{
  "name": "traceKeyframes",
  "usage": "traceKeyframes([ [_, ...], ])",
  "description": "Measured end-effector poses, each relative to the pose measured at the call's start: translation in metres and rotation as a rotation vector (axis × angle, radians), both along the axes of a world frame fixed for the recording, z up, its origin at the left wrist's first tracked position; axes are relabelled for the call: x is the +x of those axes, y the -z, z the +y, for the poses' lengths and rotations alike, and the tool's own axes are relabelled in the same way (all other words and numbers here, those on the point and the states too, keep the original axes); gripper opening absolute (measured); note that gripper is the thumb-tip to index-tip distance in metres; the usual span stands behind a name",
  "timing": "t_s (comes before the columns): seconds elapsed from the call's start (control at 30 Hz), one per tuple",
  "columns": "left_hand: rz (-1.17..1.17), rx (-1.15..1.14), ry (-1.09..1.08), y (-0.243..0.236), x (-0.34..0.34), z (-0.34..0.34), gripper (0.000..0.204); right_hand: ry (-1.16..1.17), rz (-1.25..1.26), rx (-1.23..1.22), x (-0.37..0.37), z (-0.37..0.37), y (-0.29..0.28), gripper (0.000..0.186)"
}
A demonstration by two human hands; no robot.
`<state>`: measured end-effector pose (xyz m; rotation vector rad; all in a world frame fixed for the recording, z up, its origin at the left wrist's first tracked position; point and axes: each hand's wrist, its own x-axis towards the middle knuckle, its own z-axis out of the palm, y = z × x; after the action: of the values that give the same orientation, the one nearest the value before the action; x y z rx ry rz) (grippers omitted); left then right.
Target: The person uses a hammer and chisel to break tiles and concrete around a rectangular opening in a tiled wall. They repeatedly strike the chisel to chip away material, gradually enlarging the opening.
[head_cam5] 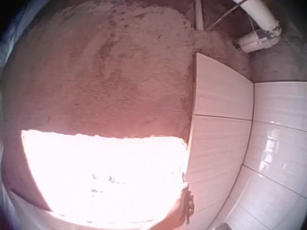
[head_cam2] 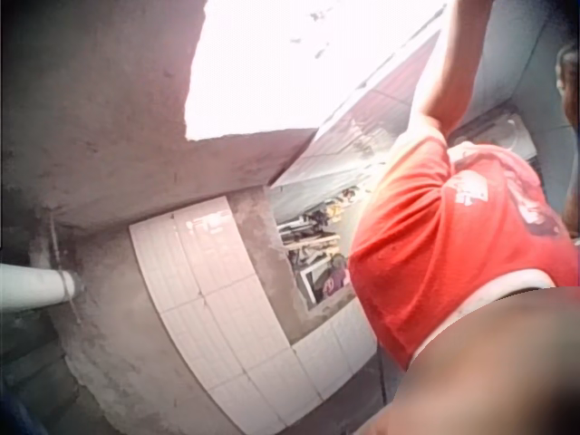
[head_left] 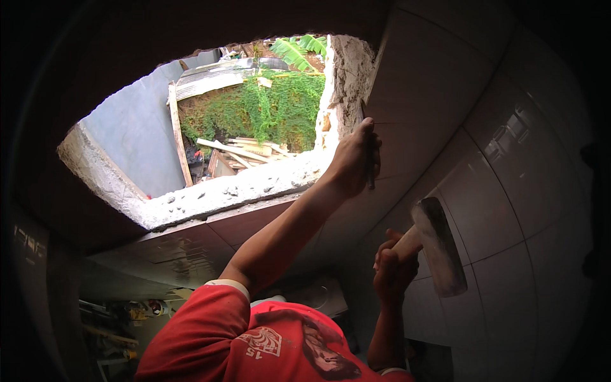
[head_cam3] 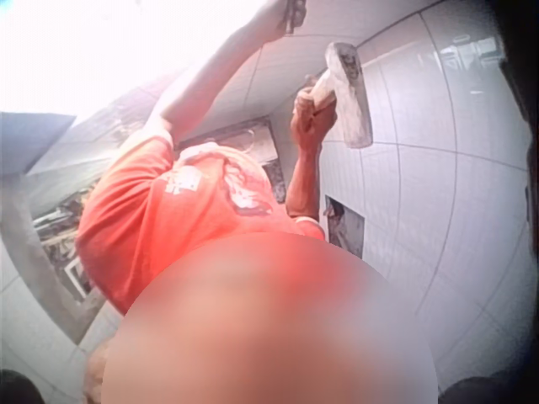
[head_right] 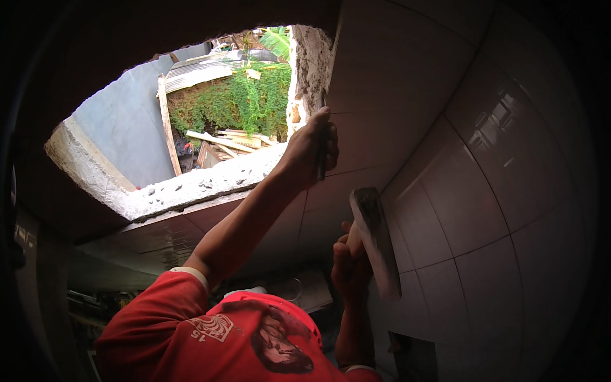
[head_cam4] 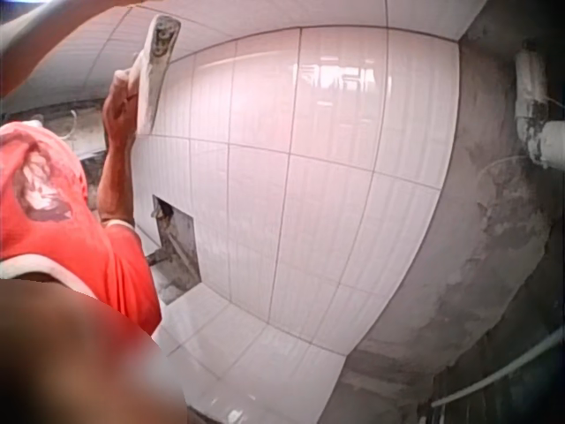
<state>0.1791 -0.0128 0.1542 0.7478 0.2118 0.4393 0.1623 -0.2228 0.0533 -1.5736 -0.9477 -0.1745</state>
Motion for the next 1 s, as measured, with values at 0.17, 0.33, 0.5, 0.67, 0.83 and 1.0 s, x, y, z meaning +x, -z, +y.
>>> traceKeyframes([
  [0.17, -0.002, -0.096, -0.034, -0.012, 0.004, -0.005, 0.035, -0.044, -0.234, 0.351, -0.004, 0.002, -0.013, 0.062],
  [0.33, -0.004, -0.153, -0.006, -0.019, 0.003, -0.001, 0.033, 0.014, -0.317, 0.101, 0.01, 0.034, -0.005, 0.028],
  [0.5, 0.006, -0.171, -0.002, -0.02, 0.003, 0.011, 0.033, 0.18, -0.22, -0.107, 0.01, 0.018, 0.022, 0.033],
  [0.67, -0.009, -0.151, -0.014, -0.018, 0.008, 0.009, 0.032, 0.109, -0.597, 0.099, 0.023, 0.024, 0.034, 0.044],
  [0.83, 0.004, -0.071, -0.121, -0.018, 0.013, 0.01, 0.029, 0.126, -0.209, -0.104, 0.02, 0.033, 0.018, 0.029],
  [1.0, 0.092, 0.083, -0.339, -0.012, 0.018, 0.011, 0.03, 0.157, -0.21, -0.043, 0.015, 0.03, 0.007, 0.029],
])
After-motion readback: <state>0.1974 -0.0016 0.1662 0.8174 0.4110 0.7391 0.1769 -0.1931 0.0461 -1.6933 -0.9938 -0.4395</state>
